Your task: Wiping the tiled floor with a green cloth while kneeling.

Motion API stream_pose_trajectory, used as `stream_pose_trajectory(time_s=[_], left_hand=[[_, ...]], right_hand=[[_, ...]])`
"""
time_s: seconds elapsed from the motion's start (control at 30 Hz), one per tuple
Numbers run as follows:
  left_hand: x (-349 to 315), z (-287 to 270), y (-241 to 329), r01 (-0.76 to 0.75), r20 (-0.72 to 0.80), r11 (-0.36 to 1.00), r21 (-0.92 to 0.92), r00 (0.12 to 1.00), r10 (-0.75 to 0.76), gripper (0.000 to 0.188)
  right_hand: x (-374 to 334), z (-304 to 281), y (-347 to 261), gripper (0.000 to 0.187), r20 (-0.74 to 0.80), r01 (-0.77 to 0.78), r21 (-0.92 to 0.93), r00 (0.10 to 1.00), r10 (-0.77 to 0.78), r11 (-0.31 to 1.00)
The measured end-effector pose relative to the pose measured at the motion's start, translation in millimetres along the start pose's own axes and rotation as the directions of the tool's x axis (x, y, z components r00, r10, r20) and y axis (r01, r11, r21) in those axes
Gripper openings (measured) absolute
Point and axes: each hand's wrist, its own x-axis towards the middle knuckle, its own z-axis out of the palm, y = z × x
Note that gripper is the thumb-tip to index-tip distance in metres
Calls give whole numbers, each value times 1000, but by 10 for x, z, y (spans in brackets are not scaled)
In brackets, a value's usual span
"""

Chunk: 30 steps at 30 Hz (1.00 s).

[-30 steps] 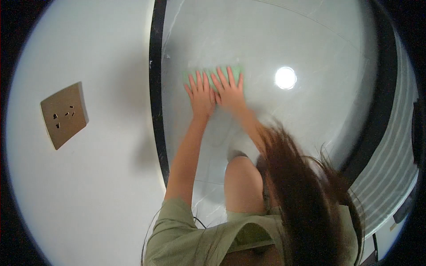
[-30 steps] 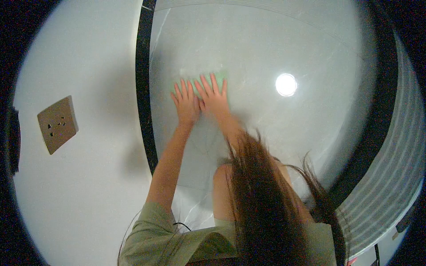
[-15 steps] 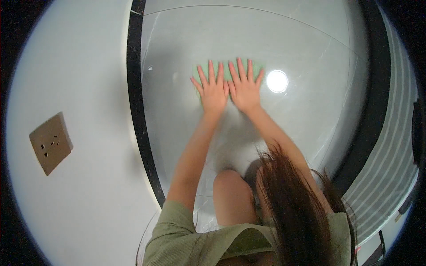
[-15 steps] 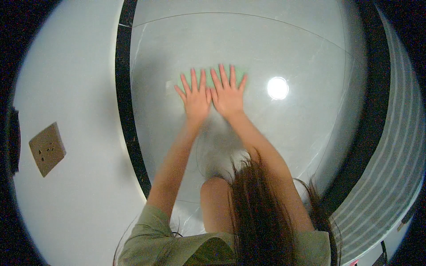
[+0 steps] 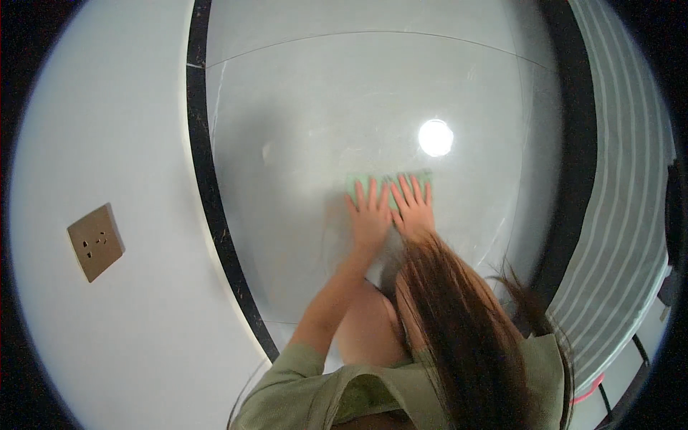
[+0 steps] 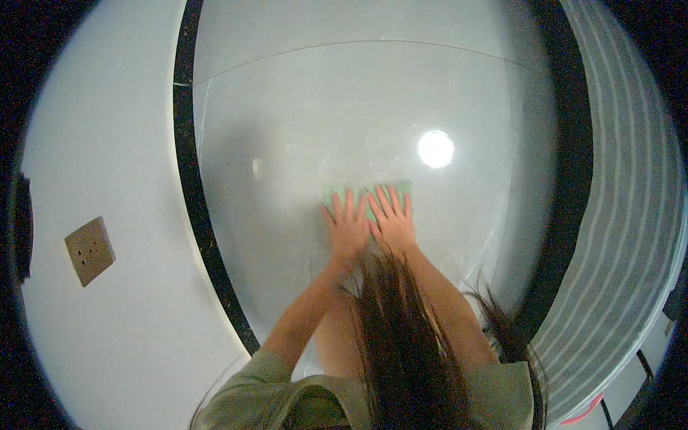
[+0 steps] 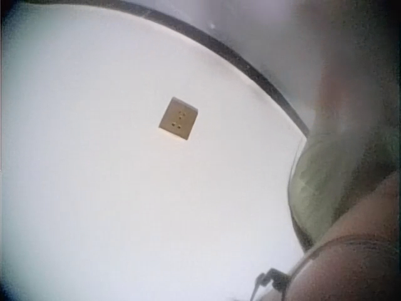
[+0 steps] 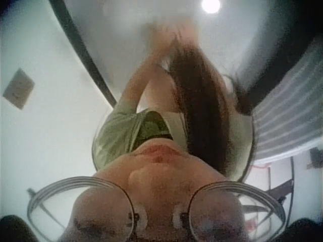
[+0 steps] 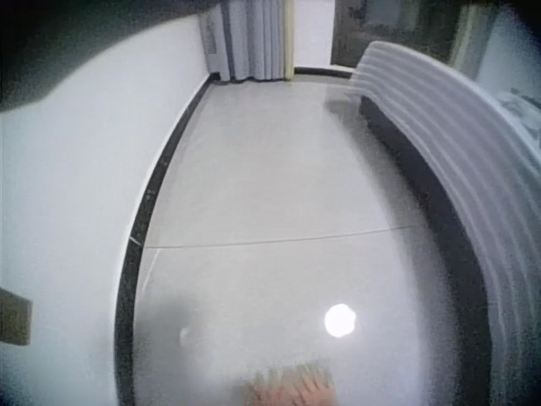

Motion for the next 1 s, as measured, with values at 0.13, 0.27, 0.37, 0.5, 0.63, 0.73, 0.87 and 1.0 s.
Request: stream_pose_trajectory(time_s=[0.13,0.27,0.37,0.5,0.63,0.73,0.87,1.0], left_hand=[[-114,82,356,-25,35,998,-50,999,27,61],[380,26,417,-85,35,996,-39,996,86,62],[922,25,280,-104,-7,995,4,995,104,60],[1552,-21,270,-132,-80,991,30,988,134,58],[1966,-39,305,-113,-93,992,57,989,118,58],[1975,-43,259,-83,-71,996,-13,994,82,57],[1943,-62,305,-98,-86,993,-65,992,92,56],[1878,-52,334,-78,-89,995,-55,993,73,53]], right_hand=[[-516,-53,127,54,-69,-140,109,987,148,984],[-91,-6,273,54,-225,-310,179,911,345,934],[541,-142,290,55,-255,-413,23,878,405,910],[1119,-376,634,55,-327,-348,-4,886,328,937],[1464,-555,968,57,-302,-185,-9,937,174,983],[1555,-631,962,59,-267,-149,35,952,153,988],[1518,-681,982,59,-197,-186,60,961,195,981],[1425,-687,967,59,-180,-193,90,962,206,977]])
